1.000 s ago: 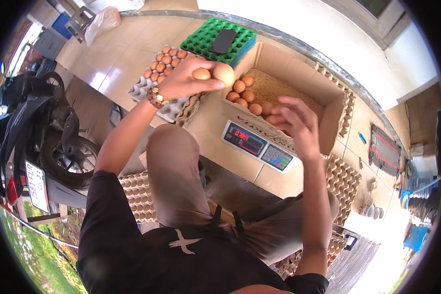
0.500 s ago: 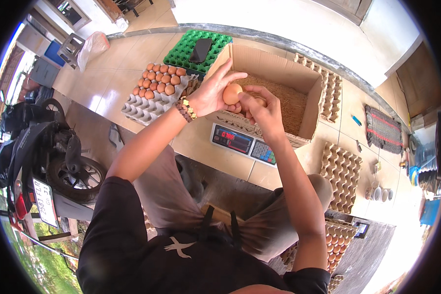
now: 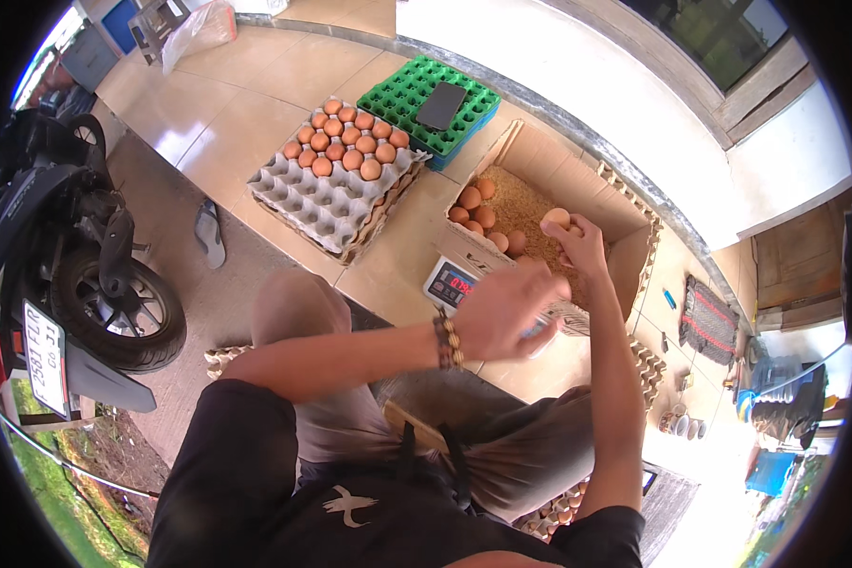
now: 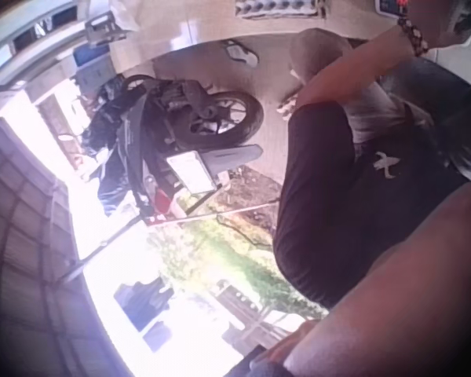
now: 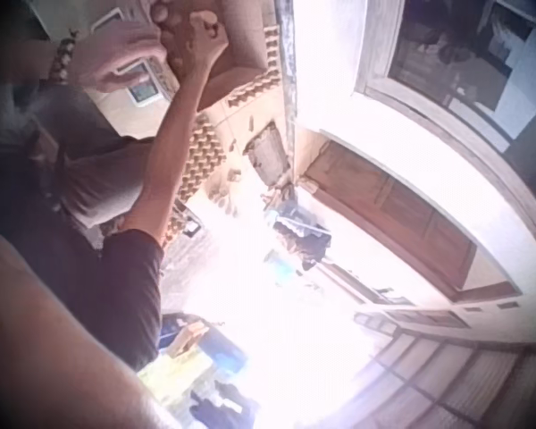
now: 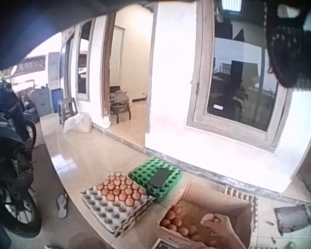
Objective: The person weighs eggs by placing them one by one into a cardboard box on a digital scale, while occasionally transferring eggs from one carton to another.
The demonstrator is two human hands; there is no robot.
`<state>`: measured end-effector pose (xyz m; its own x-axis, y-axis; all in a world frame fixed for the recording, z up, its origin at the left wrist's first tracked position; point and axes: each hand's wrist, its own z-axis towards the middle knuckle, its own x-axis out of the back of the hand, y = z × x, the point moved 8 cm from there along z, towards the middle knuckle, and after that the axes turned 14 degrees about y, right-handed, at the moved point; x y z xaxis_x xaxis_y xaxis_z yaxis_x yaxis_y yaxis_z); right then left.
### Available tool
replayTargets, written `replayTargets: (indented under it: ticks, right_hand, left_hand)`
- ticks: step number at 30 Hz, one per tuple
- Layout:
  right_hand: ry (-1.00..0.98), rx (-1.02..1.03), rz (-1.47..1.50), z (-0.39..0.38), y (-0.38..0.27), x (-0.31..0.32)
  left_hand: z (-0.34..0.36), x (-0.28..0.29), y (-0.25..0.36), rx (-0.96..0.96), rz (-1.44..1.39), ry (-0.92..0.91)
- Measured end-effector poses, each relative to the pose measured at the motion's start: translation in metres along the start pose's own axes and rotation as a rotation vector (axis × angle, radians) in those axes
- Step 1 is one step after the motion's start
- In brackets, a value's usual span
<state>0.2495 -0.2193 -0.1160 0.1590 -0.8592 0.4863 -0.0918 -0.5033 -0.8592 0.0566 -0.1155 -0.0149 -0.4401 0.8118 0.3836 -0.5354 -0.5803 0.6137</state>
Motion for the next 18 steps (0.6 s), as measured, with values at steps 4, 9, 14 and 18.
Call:
replayTargets:
  ticks: [4, 9, 14, 18]
  right_hand:
    - [-0.176, 0.091, -0.39, 0.044, -0.002, -0.062]
    - [-0.154, -0.023, -0.518, 0.073, 0.015, -0.116]
    - [-0.012, 0.181, -0.497, 0.099, 0.049, -0.14]
    - [-0.044, 0.324, -0.727, 0.099, 0.037, -0.13]
  left_hand:
    - [-0.068, -0.036, 0.048, -0.386, -0.165, -0.391]
    - [-0.095, -0.063, 0.011, -0.444, -0.008, -0.667]
    - [-0.081, -0.064, 0.003, -0.405, -0.014, -0.543]
    - [-0.086, -0.067, 0.007, -0.392, 0.084, -0.636]
